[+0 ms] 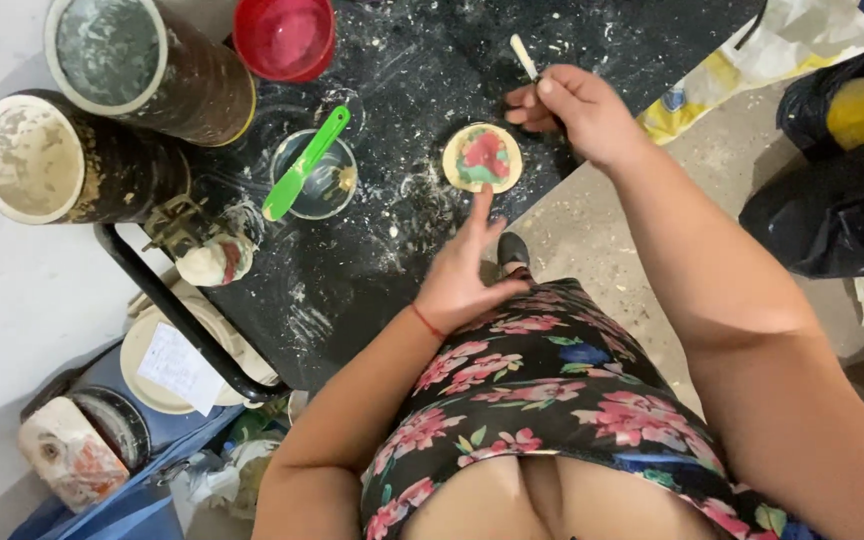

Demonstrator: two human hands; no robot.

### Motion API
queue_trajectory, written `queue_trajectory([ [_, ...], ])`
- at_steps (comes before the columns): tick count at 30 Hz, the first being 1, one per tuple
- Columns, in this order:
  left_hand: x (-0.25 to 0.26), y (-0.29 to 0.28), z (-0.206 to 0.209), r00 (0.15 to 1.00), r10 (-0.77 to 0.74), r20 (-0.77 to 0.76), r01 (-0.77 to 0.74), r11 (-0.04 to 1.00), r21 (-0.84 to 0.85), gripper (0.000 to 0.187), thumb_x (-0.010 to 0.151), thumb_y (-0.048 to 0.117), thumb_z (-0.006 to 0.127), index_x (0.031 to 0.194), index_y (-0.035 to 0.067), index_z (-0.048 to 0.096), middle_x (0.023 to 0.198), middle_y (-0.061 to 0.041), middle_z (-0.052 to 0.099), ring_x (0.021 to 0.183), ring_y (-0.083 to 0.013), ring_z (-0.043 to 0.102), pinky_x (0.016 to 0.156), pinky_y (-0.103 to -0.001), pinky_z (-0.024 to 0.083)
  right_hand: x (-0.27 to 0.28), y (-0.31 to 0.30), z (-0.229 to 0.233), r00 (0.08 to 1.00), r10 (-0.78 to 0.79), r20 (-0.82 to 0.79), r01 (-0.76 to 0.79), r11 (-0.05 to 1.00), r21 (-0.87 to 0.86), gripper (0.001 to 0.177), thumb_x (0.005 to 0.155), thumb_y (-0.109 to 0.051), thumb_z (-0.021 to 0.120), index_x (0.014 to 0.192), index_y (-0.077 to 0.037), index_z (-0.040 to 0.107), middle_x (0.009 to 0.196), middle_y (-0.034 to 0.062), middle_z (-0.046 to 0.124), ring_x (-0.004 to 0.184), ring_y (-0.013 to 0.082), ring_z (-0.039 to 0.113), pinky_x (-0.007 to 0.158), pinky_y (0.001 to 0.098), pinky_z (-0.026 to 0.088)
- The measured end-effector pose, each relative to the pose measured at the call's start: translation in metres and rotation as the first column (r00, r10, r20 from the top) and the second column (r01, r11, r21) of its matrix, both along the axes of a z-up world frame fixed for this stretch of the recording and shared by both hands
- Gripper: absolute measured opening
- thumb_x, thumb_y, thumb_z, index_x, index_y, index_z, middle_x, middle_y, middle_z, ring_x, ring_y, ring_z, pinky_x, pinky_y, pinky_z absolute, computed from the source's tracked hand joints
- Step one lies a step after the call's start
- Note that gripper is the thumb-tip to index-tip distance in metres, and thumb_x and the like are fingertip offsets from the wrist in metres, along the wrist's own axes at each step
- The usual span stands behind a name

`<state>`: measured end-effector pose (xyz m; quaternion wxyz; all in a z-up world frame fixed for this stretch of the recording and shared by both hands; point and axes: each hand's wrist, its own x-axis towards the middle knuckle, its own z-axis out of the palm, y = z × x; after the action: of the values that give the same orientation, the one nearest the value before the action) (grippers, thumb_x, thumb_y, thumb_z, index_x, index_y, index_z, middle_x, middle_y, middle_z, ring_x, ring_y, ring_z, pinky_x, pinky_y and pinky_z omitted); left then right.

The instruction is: Mixing dental material in a bowl and applying it to a mold base using a spatula

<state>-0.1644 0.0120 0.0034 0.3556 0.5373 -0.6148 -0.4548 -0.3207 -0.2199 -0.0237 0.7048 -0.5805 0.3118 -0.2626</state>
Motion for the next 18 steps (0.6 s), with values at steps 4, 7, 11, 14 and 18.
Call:
queue_trajectory([
  [4, 0.028, 0.01, 0.0, 0.973, 0.231, 0.004, -0.231, 0.973, 0.026, 0.108, 0.085, 0.018, 0.088, 0.162, -0.003, 0.015, 0.145, -0.027, 0.055, 0.107, -0.0362, 0.075, 0.096, -0.047, 0.062, -0.055, -0.02, -0.025, 0.971, -0.027, -0.237, -0.119, 0.806, -0.579, 0.014, 0.112, -0.018, 0.074, 0.105, -0.006, 0.076, 0.099, 0.0103, 0.065, 0.1, 0.0325, 0.068, 0.092, 0.0435, 0.054],
  [7, 0.037, 0.026, -0.035, 0.897, 0.441, 0.034, -0.436, 0.894, -0.099, 0.098, 0.083, 0.021, 0.091, 0.16, 0.01, 0.032, 0.121, -0.012, 0.071, 0.084, -0.0295, 0.079, 0.072, -0.037, 0.063, -0.071, 0.0, -0.008, 0.955, 0.021, -0.295, -0.212, 0.743, -0.635, 0.013, 0.099, -0.012, 0.081, 0.112, -0.008, 0.08, 0.097, 0.0157, 0.069, 0.096, 0.0372, 0.068, 0.091, 0.0482, 0.053],
  [11, 0.028, 0.034, -0.065, 0.855, 0.518, 0.023, -0.512, 0.85, -0.125, 0.07, 0.082, 0.022, 0.089, 0.144, 0.013, 0.057, 0.102, -0.005, 0.074, 0.068, -0.0231, 0.075, 0.059, -0.032, 0.059, -0.071, 0.003, 0.012, 0.917, 0.059, -0.396, -0.34, 0.636, -0.693, 0.015, 0.092, -0.022, 0.086, 0.103, -0.014, 0.079, 0.091, 0.0104, 0.071, 0.09, 0.0339, 0.071, 0.084, 0.0453, 0.056],
  [14, 0.018, 0.035, -0.059, 0.839, 0.545, -0.001, -0.54, 0.831, -0.13, 0.057, 0.085, 0.022, 0.087, 0.137, 0.014, 0.066, 0.098, -0.004, 0.074, 0.065, -0.0208, 0.073, 0.054, -0.031, 0.058, -0.063, -0.003, 0.02, 0.893, 0.085, -0.443, -0.418, 0.523, -0.743, 0.012, 0.093, -0.025, 0.084, 0.099, -0.018, 0.078, 0.091, 0.0059, 0.071, 0.09, 0.0312, 0.072, 0.081, 0.0429, 0.057],
  [18, 0.008, 0.035, -0.077, 0.797, 0.603, 0.033, -0.592, 0.791, -0.157, 0.043, 0.087, 0.018, 0.085, 0.128, 0.013, 0.074, 0.09, -0.001, 0.074, 0.058, -0.0166, 0.068, 0.045, -0.027, 0.054, -0.051, -0.019, 0.021, 0.878, 0.129, -0.461, -0.473, 0.386, -0.792, 0.01, 0.095, -0.026, 0.082, 0.097, -0.019, 0.075, 0.092, 0.0032, 0.07, 0.095, 0.0288, 0.073, 0.082, 0.0412, 0.059],
])
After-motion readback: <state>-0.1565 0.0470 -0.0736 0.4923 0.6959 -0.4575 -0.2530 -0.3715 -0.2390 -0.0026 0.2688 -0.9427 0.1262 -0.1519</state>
